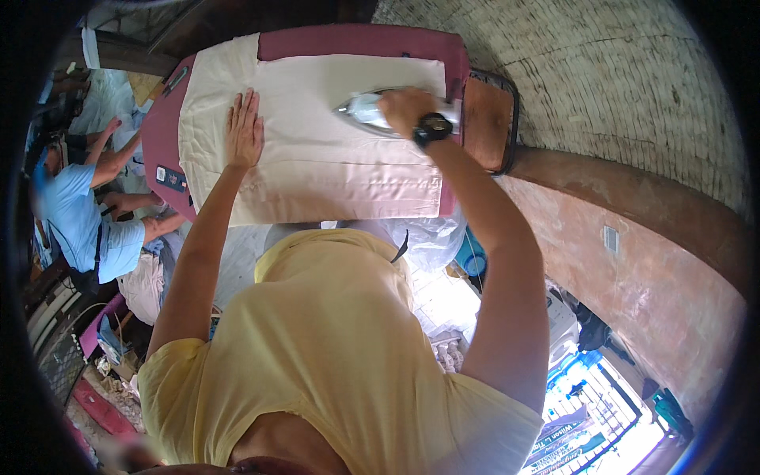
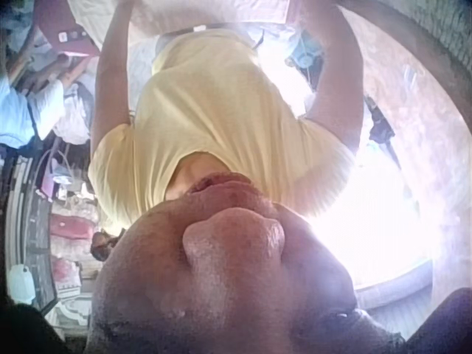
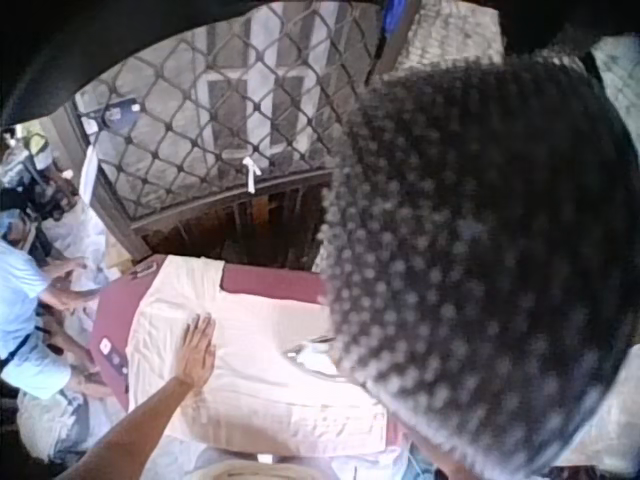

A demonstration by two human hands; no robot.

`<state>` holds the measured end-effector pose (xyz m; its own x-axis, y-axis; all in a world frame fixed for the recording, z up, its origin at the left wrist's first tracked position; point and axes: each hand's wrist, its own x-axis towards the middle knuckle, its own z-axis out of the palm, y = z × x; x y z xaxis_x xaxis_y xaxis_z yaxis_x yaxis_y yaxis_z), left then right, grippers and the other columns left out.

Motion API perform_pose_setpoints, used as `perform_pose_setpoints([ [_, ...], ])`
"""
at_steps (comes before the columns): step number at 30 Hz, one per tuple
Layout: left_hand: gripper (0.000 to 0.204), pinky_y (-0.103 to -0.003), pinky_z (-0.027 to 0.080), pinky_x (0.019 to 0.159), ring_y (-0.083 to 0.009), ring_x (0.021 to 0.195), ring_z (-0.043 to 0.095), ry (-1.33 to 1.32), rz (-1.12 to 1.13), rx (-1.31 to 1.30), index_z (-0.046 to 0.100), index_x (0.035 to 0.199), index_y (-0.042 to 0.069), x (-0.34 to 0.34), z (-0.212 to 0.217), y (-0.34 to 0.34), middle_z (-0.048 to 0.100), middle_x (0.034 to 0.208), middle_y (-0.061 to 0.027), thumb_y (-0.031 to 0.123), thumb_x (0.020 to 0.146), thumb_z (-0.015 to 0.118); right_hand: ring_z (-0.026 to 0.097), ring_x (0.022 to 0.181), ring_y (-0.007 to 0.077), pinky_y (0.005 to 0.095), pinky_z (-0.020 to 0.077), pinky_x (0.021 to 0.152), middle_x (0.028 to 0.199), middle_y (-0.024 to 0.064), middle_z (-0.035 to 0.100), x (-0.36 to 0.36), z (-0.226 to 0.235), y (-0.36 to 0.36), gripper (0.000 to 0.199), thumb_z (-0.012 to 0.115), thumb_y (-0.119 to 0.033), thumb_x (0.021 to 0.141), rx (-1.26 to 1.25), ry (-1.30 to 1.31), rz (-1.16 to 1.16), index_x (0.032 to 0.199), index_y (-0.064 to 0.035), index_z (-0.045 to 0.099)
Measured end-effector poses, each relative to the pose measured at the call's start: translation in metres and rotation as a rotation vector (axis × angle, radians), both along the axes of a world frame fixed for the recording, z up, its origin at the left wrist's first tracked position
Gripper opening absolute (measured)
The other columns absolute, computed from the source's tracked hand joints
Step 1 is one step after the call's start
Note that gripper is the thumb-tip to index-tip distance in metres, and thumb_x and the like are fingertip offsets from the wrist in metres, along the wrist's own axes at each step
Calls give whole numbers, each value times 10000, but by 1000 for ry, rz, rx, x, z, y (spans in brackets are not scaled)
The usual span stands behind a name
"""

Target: The person irons a light-colored shirt on an ironing board, using an iron to press the fabric, adjusting the garment between strokes, and handling the buttons.

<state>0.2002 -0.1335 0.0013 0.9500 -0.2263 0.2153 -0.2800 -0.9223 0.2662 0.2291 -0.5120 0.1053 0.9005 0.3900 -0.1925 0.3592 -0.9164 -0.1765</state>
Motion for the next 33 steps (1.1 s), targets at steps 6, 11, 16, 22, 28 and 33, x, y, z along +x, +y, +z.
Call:
perform_pose_setpoints([
  [6, 560, -456, 161, 1203, -281, 1480, 197, -33, -1, 20, 263, 1535, 151, -1, -3, -4, 236, 1604, -18, 243, 992, 366, 697, 792, 355, 511, 545, 699, 808, 153, 704, -8, -6, -24, 274, 507, -265, 882, -98, -22, 176, 777, -104, 702],
  [11, 557, -463, 150, 1205, -299, 1483, 180, -59, -3, 20, 261, 1538, 166, -1, -8, 0, 220, 1609, -31, 270, 999, 354, 687, 848, 380, 486, 522, 838, 880, 201, 706, -41, 24, 97, 424, 407, -336, 933, 163, 136, -47, 868, -68, 730],
  [16, 541, -472, 146, 1204, -324, 1482, 163, -59, -16, 66, 267, 1538, 197, 1, -5, -1, 201, 1614, -32, 303, 1013, 345, 700, 797, 358, 524, 540, 760, 846, 186, 710, -51, 9, 46, 384, 440, -336, 924, 89, 131, -45, 883, -98, 740],
  [22, 525, -492, 154, 1194, -337, 1472, 191, -64, -25, 56, 288, 1531, 211, 0, -6, -4, 232, 1604, -33, 330, 1023, 340, 687, 756, 361, 494, 546, 700, 767, 169, 691, -66, 3, -77, 387, 427, -343, 899, -19, 39, -166, 826, -88, 710],
  [28, 520, -492, 163, 1189, -340, 1468, 200, -102, -35, 38, 311, 1525, 211, 2, -13, -1, 242, 1601, -33, 341, 1023, 341, 689, 782, 362, 494, 543, 731, 781, 174, 693, -69, 2, -61, 383, 436, -358, 885, 1, -1, -152, 848, -105, 722],
  [33, 523, -487, 159, 1191, -338, 1468, 201, -106, -46, 30, 303, 1529, 210, 1, -15, 0, 238, 1603, -34, 342, 1024, 343, 687, 739, 359, 488, 546, 696, 764, 171, 691, -63, 3, -87, 362, 458, -357, 876, -32, 56, -124, 842, -104, 715],
])
